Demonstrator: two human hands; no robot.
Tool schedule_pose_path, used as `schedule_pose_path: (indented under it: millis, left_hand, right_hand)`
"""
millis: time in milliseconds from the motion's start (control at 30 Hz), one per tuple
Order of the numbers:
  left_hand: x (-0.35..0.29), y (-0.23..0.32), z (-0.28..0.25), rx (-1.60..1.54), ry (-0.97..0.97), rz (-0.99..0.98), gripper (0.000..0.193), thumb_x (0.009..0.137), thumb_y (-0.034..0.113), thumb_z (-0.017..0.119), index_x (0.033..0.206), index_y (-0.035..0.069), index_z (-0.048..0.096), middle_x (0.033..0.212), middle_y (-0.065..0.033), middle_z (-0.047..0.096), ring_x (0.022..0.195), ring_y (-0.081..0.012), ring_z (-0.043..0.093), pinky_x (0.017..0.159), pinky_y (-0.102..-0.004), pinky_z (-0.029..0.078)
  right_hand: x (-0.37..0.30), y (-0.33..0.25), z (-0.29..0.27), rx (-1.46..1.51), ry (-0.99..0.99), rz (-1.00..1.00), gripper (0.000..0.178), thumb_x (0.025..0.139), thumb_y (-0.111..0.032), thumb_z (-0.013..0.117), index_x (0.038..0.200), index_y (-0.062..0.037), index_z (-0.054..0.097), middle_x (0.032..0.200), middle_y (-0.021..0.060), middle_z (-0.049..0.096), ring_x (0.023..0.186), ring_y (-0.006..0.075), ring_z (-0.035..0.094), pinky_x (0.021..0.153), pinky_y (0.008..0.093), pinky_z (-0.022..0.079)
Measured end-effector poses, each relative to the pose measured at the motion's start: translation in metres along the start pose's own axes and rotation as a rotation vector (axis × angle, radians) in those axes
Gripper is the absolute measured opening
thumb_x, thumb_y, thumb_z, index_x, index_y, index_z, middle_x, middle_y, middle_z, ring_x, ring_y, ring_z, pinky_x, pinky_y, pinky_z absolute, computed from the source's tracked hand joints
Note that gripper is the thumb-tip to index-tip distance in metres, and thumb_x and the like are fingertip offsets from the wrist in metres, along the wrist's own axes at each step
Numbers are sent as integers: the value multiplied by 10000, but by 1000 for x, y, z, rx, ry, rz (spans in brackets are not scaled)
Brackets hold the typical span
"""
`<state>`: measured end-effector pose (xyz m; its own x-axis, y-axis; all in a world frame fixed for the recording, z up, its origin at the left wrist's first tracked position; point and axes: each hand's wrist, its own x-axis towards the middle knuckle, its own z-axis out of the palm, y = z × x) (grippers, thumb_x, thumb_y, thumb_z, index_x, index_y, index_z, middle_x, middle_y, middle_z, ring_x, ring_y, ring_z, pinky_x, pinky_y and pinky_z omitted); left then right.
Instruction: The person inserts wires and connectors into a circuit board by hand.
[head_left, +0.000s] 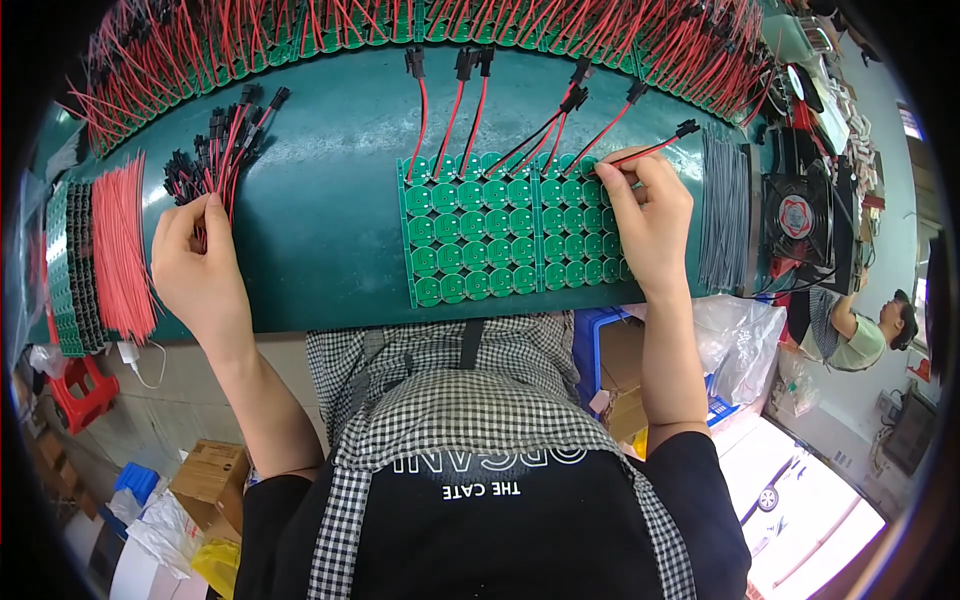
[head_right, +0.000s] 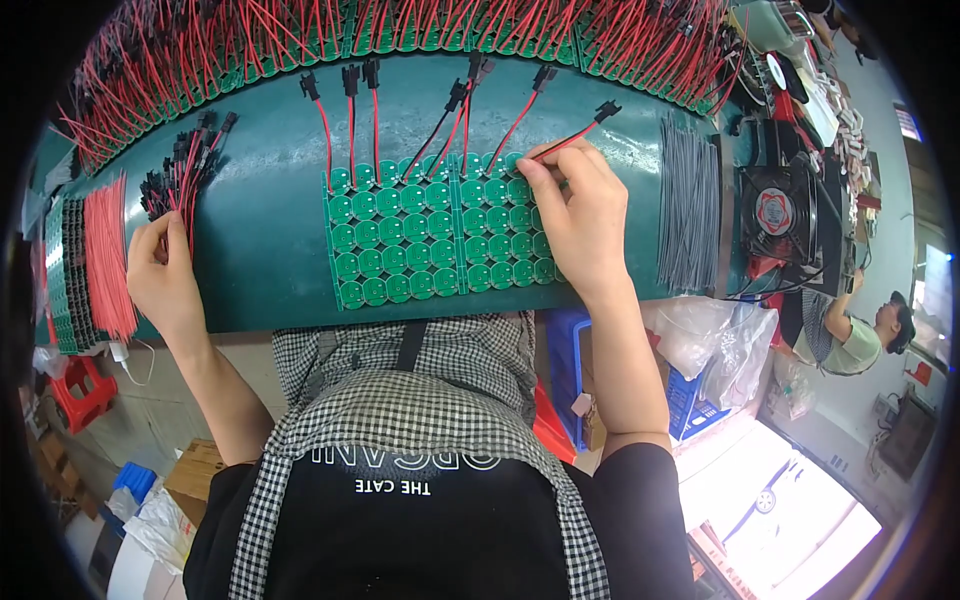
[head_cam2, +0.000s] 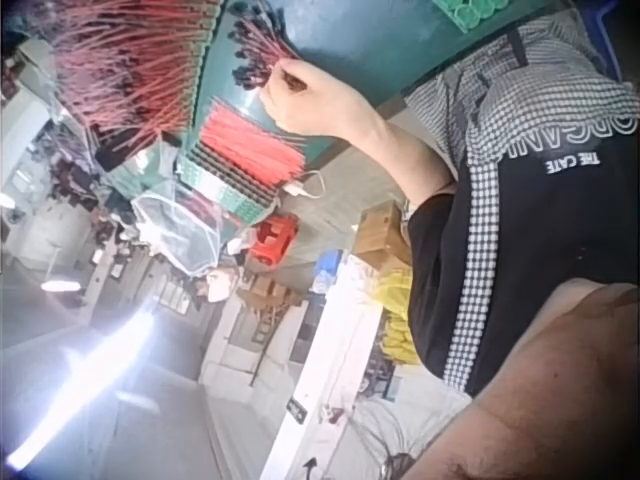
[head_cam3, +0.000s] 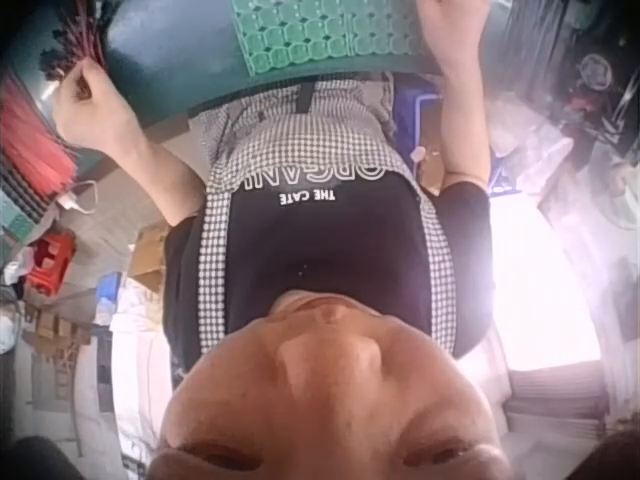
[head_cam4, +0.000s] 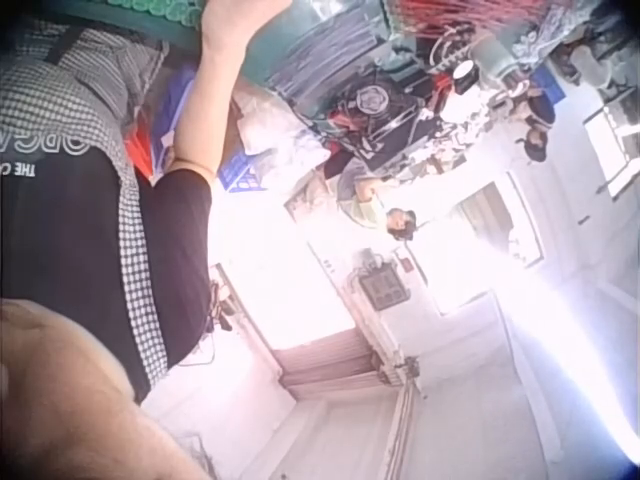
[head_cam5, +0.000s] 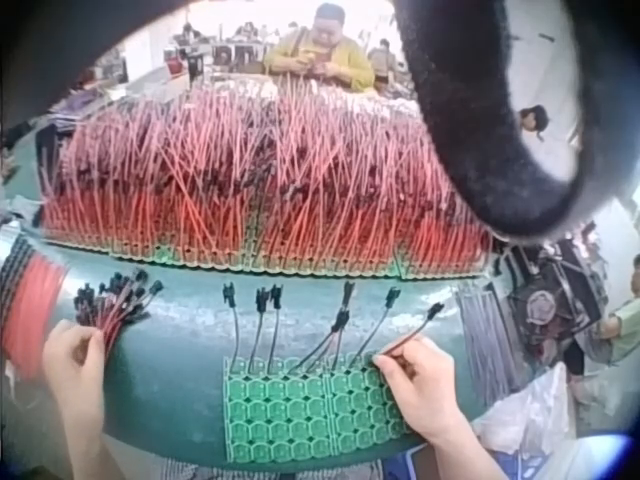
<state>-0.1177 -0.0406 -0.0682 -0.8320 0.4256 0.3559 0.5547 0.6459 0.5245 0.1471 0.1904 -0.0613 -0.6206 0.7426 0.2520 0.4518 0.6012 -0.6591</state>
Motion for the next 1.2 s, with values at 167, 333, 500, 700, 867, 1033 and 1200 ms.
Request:
schedule_pose_path:
  millis: [167,333,500,700,867,1033,1200]
  left_hand:
    - [1,-14,3,-127,130,97,110,846,95,652,854,-4,700,797,-40,629,643,-127,501,601,-268,394]
    - [1,-14,3,-216,203,115,110,859,102,649,861,10,710,814,-12,636,674,-111,520,625,-235,395]
    - [-2,-8,1,-598,117,-182,171,943,127,566,988,-6,664,753,-10,614,614,-19,439,561,-173,323]
    - [-5,0,-4,-730,53,-221,151,959,102,528,1024,-8,608,692,-17,591,546,-5,355,497,-162,257]
    - [-5,3,-1,-683,37,-93,165,961,99,523,1054,-18,594,699,-28,597,514,-18,363,475,-168,264]
    - [-13,13,-11,-715,-47,-144,168,956,84,522,1063,-32,581,678,-44,604,543,-22,420,490,-163,302]
    - [-29,41,-8,-955,-209,-59,157,931,16,533,1057,-56,593,819,-107,619,632,-88,555,559,-200,441]
  right_hand:
    - [1,2,-2,13,-24,-36,99,809,-49,690,841,20,627,829,93,624,645,168,583,562,278,449]
    - [1,2,0,0,-6,-10,102,807,-53,693,833,19,625,816,90,621,635,166,577,562,278,447]
    - [1,2,0,16,-7,10,102,806,-52,694,829,19,625,811,89,620,627,161,570,558,277,445]
    - [1,4,1,31,-6,20,103,807,-51,693,829,22,623,815,91,620,625,155,567,553,276,443]
    - [-1,-1,5,23,37,40,106,806,-52,693,831,23,623,822,94,621,625,155,570,551,277,441]
    - [-1,0,5,2,32,-2,102,807,-45,689,835,25,621,821,95,616,620,167,561,563,280,443]
    - [3,-1,-1,-16,-40,-29,101,804,-46,686,828,25,619,807,101,606,618,182,559,570,284,444]
